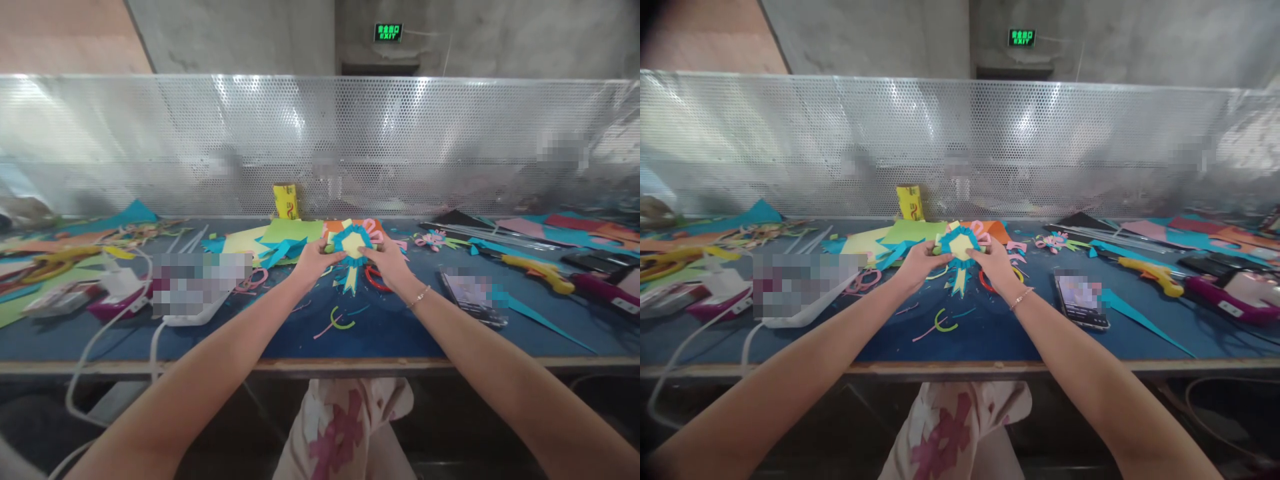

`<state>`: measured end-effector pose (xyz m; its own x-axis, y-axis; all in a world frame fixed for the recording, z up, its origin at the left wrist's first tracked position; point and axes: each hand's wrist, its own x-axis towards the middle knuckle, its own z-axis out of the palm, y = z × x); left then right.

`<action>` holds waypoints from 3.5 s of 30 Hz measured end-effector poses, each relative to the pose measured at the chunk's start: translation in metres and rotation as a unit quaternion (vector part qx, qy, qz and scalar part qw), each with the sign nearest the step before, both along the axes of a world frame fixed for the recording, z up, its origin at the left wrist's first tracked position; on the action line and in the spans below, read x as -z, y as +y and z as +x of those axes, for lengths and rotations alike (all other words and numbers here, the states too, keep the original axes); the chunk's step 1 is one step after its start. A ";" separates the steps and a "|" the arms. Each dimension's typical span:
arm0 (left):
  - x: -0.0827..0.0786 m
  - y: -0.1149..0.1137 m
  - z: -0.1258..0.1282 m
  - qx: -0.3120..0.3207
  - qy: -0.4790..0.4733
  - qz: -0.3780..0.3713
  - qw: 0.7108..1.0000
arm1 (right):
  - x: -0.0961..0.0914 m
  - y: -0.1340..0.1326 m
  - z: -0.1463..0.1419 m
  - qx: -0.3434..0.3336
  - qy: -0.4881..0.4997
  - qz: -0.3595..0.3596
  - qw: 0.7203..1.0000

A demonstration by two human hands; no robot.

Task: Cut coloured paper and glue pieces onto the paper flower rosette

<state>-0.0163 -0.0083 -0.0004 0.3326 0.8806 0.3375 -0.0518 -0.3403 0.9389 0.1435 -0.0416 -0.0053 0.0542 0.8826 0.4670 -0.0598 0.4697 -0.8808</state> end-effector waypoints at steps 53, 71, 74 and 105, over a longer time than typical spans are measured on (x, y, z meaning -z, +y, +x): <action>0.000 -0.008 0.004 0.050 0.123 0.082 0.988 | 0.006 0.004 -0.006 -0.004 -0.105 -0.036 0.994; -0.007 -0.014 -0.003 0.006 0.197 0.232 0.952 | 0.000 -0.004 0.006 -0.292 0.054 -0.197 0.934; -0.007 -0.012 -0.003 0.027 0.198 0.223 0.954 | -0.002 -0.006 0.005 -0.299 0.053 -0.204 0.931; -0.012 0.061 -0.076 -0.387 0.375 0.075 0.839 | 0.005 0.021 0.045 0.027 0.172 -0.144 0.974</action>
